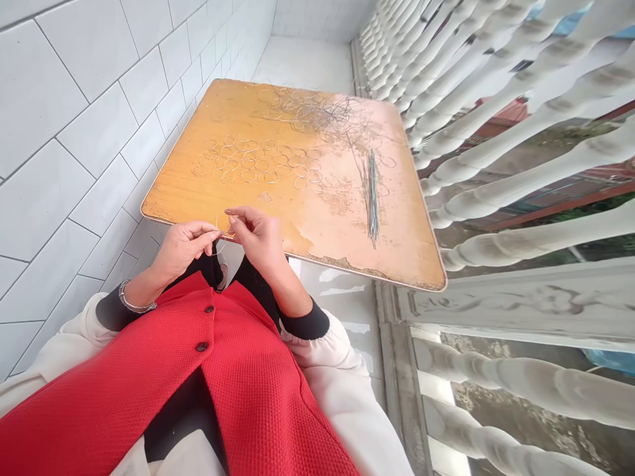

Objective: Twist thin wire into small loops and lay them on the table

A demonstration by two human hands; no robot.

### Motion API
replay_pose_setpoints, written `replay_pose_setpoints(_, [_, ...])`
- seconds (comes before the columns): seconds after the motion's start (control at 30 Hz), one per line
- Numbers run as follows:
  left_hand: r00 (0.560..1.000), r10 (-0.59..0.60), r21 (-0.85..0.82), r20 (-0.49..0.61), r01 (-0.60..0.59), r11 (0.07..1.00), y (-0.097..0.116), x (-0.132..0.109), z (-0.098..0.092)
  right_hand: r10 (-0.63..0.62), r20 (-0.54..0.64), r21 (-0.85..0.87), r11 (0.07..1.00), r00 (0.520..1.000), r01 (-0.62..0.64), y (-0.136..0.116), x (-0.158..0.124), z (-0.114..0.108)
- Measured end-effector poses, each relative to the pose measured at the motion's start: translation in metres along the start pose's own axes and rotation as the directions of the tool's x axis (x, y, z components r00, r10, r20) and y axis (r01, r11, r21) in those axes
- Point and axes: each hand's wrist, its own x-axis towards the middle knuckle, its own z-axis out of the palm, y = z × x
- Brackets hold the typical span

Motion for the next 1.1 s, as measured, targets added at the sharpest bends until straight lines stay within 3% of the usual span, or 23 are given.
replay_pose_setpoints(0.13, [0.998,0.060,-0.004,-0.019,-0.060,0.998,-0.004,-0.001,0.000,-0.281,0.106,-0.359,0.884,0.954,0.300,-0.007,0.008,-0.006])
replay_pose_setpoints(0.27, [1.000,-0.005,-0.133,-0.014,0.003,0.991,-0.007,0.001,0.001,-0.350,0.152,-0.435,0.816,0.925,0.380,-0.007,0.013,-0.008])
replay_pose_setpoints(0.4, [0.996,-0.082,-0.263,0.031,0.087,0.961,-0.007,0.004,0.003,-0.251,0.106,-0.290,0.918,0.962,0.272,-0.007,0.014,-0.006])
replay_pose_setpoints(0.53, [0.998,-0.063,-0.215,0.002,0.062,0.975,-0.007,0.004,0.004,-0.056,0.125,-0.094,0.993,0.991,0.068,-0.010,0.014,-0.003])
replay_pose_setpoints(0.73, [0.996,-0.093,-0.204,-0.009,0.090,0.975,-0.003,0.003,0.006,0.050,0.100,0.041,0.998,0.994,-0.054,-0.016,0.013,-0.001])
replay_pose_setpoints(0.97, [1.000,0.028,-0.158,0.011,-0.026,0.987,-0.010,0.006,0.003,0.183,0.150,0.231,0.949,0.972,-0.214,-0.019,0.014,0.001])
replay_pose_setpoints(1.1, [1.000,0.026,-0.161,0.004,-0.025,0.987,-0.013,0.008,0.001,0.154,0.097,0.215,0.961,0.983,-0.172,-0.019,0.014,0.002])
